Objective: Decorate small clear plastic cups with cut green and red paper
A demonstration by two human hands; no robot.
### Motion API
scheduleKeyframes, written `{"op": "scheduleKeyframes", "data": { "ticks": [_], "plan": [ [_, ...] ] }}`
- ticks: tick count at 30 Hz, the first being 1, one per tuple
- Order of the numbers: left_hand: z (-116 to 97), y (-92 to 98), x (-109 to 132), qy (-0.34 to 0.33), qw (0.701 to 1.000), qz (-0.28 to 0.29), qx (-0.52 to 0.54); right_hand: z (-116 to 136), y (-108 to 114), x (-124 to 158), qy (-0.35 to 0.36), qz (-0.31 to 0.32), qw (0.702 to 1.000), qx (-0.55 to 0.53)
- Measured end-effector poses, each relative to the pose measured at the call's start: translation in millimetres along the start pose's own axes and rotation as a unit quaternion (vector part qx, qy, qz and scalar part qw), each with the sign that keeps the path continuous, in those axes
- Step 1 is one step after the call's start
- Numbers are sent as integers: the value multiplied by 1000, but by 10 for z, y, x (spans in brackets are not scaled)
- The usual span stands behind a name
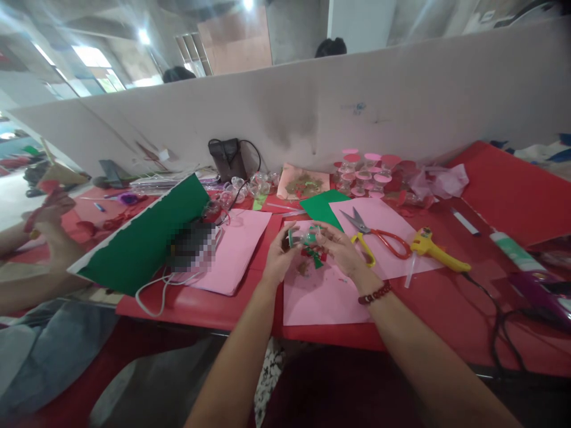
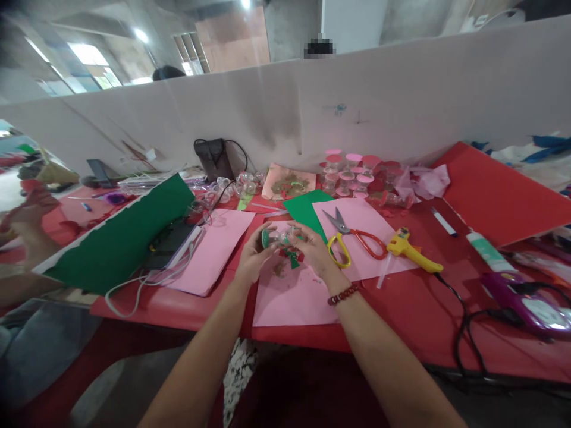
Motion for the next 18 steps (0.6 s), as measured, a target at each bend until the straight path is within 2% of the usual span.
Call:
{"op": "scheduleKeyframes", "data": {
  "ticks": [7,18],
  "plan": [
    [-6,25,2,-72,993,-9,-95,-42,-18,-27,4,-7,1000,1],
    [19,37,3,-93,982,-7,-165,10,-63,-2,21,3,999,44]
  ]
}}
Point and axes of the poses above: each hand's wrist, its own x-axis away from the middle knuckle, its own y-axis out of the back of the hand, z = x × y, the point moved 6 cm from there along -x, towards the middle knuckle, and after that the axes turned 12 degrees about -y, right-handed, at the moved point
